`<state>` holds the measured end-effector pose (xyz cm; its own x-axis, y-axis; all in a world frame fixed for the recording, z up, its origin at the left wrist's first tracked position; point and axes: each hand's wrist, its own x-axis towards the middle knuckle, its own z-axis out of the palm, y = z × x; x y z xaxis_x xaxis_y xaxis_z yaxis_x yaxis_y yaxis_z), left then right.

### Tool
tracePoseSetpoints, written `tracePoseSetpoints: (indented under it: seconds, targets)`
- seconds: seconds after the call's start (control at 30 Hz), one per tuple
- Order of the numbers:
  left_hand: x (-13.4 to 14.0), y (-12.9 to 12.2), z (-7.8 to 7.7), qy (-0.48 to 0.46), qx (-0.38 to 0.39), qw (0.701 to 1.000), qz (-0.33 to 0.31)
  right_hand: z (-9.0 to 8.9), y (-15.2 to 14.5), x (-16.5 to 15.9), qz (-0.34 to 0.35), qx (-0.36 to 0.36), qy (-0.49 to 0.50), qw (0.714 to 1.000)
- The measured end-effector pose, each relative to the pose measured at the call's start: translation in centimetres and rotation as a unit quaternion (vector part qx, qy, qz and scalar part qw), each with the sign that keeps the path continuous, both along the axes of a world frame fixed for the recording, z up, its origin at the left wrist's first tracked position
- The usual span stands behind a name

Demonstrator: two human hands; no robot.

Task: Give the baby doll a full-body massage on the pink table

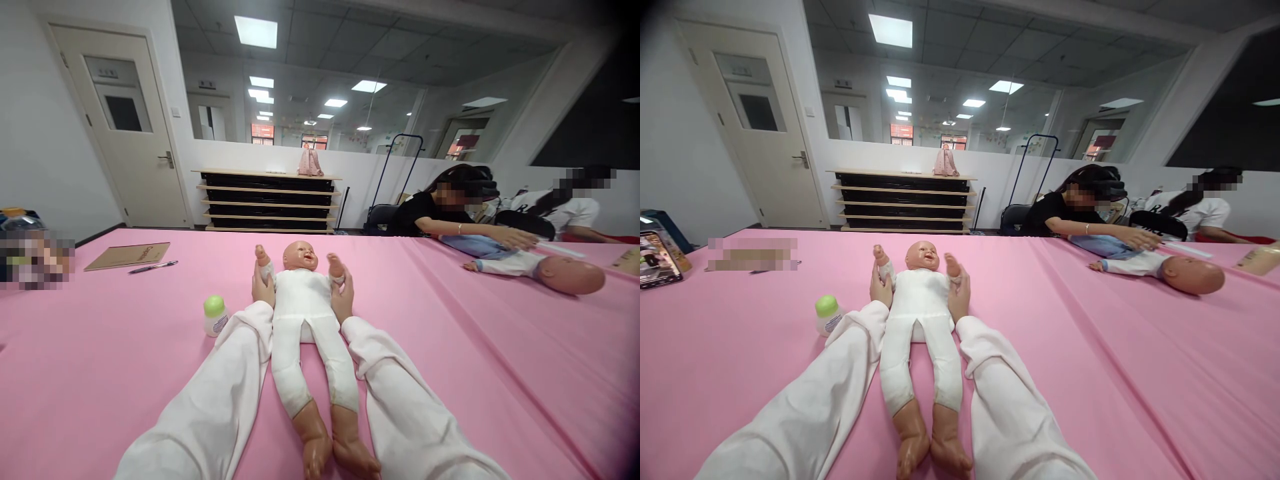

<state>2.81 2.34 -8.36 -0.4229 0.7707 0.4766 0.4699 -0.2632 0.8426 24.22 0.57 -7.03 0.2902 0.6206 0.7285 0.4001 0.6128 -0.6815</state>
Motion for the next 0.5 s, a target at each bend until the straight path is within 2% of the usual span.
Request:
tracePoseSetpoints:
  seconds: [0.1,0.17,0.33,0.43,0.5]
  targets:
    - [0.3,-0.1,0.3,0.088,0.024,0.995,-0.040,0.2,-0.2,-0.5,0.064,0.000,-0.151,0.986]
    - [0.5,-0.3,0.6,0.159,0.021,0.985,-0.068,0.2,0.0,-0.5,0.078,-0.003,-0.197,0.977]
    - [0.6,-1.2,1.3,0.260,-0.012,0.960,-0.099,0.2,0.4,-0.4,0.091,0.005,-0.230,0.969]
    - [0.6,-1.3,1.4,0.255,-0.016,0.962,-0.100,0.2,0.4,-0.5,0.094,0.005,-0.224,0.970]
    - [0.7,-1.0,1.2,0.210,-0.008,0.973,-0.094,0.0,0.4,-0.5,0.084,-0.007,-0.178,0.980]
